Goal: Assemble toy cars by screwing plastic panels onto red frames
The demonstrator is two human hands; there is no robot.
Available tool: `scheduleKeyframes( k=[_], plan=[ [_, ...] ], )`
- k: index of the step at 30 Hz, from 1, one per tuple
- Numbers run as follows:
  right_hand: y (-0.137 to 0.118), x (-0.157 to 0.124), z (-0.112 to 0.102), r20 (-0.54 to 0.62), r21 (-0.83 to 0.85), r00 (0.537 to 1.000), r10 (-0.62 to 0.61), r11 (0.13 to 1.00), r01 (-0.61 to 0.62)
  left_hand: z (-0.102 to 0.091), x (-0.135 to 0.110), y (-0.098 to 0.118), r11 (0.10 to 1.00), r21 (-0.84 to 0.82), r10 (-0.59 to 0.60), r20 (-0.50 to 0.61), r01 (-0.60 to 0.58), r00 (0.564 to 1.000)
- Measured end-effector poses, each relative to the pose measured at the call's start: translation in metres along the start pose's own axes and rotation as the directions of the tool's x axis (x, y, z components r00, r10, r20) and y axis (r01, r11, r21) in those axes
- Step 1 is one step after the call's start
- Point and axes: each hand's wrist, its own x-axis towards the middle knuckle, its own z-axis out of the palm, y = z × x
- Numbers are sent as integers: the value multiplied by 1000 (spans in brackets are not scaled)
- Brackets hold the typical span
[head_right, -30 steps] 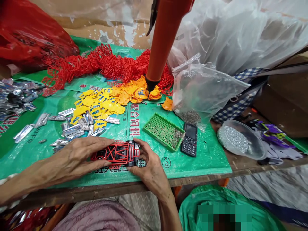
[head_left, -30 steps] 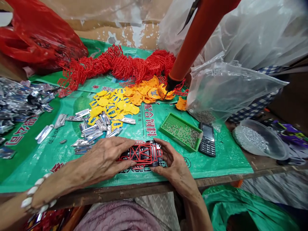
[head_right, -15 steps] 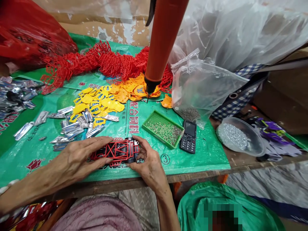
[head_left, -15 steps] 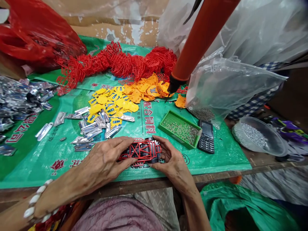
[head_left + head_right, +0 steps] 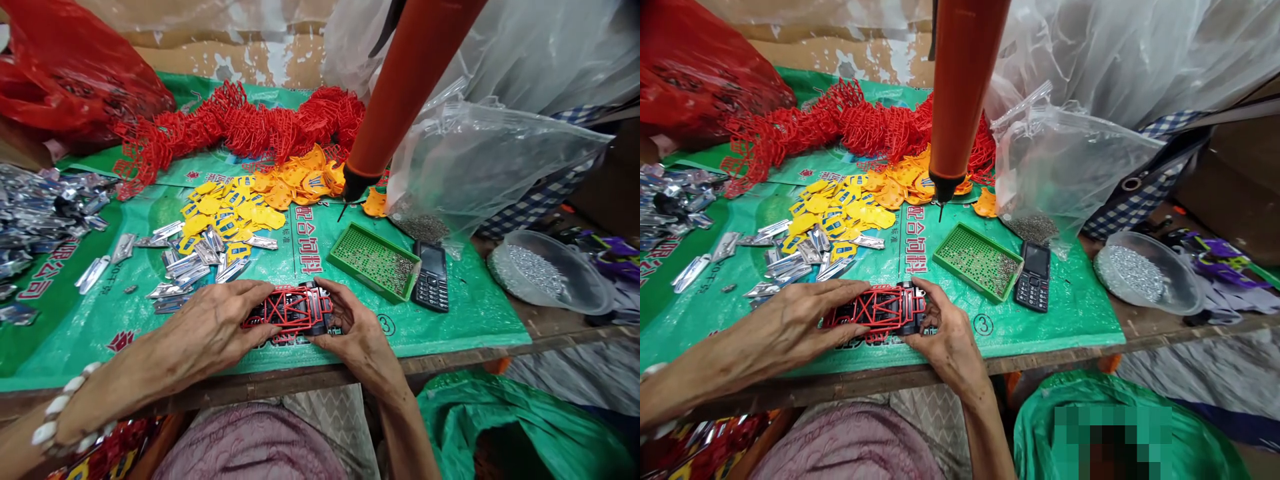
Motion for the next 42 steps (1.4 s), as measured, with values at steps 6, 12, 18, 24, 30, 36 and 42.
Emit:
scheduleKeyframes(
  k=[6,12,18,24,30,36,42],
  plan=[
    [-4,-5,-2,20,-49,998,-62,997,63,2,0,6,998,-1,-61,-39,61,997],
    [-11,-5,-3,83,70,996,17,997,-23,13,-7,2,999,10,-50,-61,51,997],
    [-11,1,3,-103,219,990,93,973,-69,12,2,12,999,26,-45,-79,47,996],
    [-7,0,3,-94,216,989,112,972,-89,27,20,15,990,87,121,-149,-109,981],
    [-9,-1,-5,24,17,992,123,992,-124,31,26,17,992,-42,114,-52,-116,992],
    [-62,30,-20,7,-655,958,-285,723,220,33,27,15,984,-57,160,-137,-169,978],
    [-77,119,25,303,-868,899,-316,297,397,38,24,14,984,-82,139,-194,-157,971]
  ],
)
